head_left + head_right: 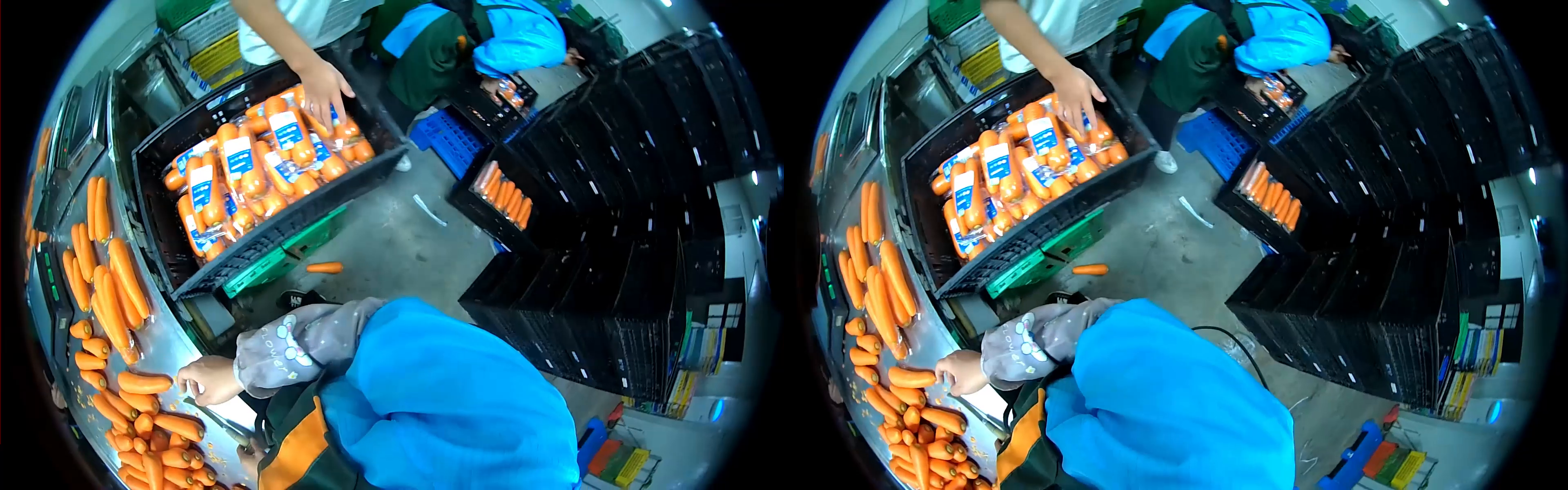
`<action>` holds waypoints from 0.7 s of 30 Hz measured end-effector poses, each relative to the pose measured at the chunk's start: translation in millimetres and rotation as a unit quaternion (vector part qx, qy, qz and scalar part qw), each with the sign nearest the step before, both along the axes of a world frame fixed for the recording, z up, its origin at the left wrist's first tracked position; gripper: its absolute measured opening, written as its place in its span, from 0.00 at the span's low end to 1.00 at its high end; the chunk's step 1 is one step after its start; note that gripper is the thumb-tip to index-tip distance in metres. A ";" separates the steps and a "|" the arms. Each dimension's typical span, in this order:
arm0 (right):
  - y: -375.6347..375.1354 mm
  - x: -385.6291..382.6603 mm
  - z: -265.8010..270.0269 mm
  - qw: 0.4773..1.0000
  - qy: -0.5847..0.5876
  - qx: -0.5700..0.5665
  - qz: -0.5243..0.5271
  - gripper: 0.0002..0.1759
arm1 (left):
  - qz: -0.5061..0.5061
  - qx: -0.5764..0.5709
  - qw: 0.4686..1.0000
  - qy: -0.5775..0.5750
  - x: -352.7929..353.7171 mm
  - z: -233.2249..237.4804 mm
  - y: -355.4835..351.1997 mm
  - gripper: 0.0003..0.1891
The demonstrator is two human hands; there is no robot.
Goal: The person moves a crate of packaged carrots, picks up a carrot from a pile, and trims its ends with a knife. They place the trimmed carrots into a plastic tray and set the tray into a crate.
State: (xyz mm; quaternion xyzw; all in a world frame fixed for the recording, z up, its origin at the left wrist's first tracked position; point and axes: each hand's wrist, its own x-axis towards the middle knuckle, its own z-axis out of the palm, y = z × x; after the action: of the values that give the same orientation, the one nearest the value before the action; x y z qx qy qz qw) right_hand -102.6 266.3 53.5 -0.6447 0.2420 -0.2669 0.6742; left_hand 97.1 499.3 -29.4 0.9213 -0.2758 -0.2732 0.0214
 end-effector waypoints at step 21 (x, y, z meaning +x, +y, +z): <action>143.4 -352.1 247.8 0.792 -0.556 -0.249 0.044 0.11 | -0.306 -0.290 0.906 0.045 -155.0 51.6 -45.3 0.29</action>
State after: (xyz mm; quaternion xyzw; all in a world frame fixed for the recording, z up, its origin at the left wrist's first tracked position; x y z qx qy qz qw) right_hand -454.7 409.7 301.3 -0.5406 -0.2781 -0.6005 0.5194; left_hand -57.8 454.0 22.1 0.7316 -0.6097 -0.2159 0.2153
